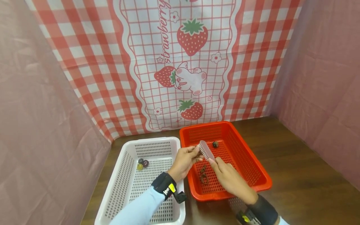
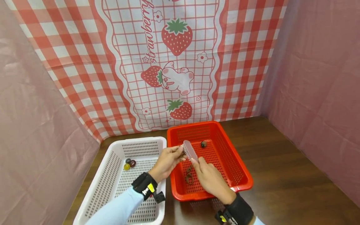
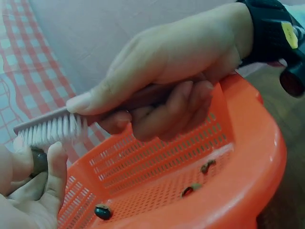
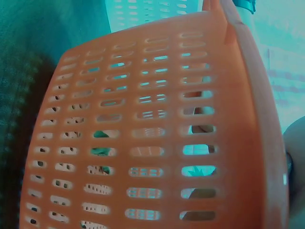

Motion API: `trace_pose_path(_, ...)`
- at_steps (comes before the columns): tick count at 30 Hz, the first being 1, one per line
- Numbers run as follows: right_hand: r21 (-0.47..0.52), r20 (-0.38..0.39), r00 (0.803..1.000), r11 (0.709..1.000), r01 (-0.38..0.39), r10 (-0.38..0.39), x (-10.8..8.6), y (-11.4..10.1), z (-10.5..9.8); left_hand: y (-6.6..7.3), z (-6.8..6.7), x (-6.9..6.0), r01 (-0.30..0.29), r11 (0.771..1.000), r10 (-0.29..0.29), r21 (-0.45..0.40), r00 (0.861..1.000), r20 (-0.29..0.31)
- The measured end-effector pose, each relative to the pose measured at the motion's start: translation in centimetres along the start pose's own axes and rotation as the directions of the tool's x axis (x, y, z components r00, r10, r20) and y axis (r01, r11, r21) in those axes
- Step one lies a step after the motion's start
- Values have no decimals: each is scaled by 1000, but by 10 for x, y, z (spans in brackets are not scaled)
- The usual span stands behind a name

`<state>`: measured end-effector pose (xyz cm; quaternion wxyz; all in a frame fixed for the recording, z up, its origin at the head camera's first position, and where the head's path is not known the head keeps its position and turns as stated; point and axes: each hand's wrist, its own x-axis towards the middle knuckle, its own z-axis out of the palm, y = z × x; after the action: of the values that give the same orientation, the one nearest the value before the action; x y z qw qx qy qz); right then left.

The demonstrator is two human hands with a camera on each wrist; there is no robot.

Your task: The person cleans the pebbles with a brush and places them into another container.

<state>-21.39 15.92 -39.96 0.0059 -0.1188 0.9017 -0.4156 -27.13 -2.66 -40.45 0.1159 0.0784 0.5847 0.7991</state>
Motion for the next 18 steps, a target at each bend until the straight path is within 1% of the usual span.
trace_pose_path(3, -2, -36, 999, 1000, 7, -7, -1, 2, 0, -1, 3, -1, 3, 997, -6, 74, 999, 47)
trace_pose_path(4, -2, -46, 999, 1000, 10, -10, -1, 2, 0, -1, 3, -1, -2, 996, -2, 87, 999, 54)
trace_pose_path(6, -6, -41, 999, 1000, 13, -13, -1, 2, 0, 0, 3, -1, -3, 997, 0, 76, 999, 45)
trace_pose_path(10, -10, 1, 1000, 1000, 15, -15, -2, 4, -1, 1, 1, -1, -7, 1000, 6, -20, 1000, -31)
trace_pose_path(11, -10, 1, 1000, 1000, 19, -19, -1, 4, -1, 1, 1, -1, -9, 1000, 9, -21, 999, -36)
trace_pose_path(15, 3, -42, 999, 1000, 23, -23, 1, 2, 0, 1, 2, -2, -3, 998, 2, 68, 1000, 16)
trace_pose_path(17, -1, -47, 999, 1000, 17, -17, 1, 1, 0, 0, 3, -2, -8, 997, 6, 78, 1000, 23)
trace_pose_path(18, -8, -38, 999, 1000, 13, -14, 0, 1, 1, 0, 3, -2, -4, 998, 2, 69, 1000, 18)
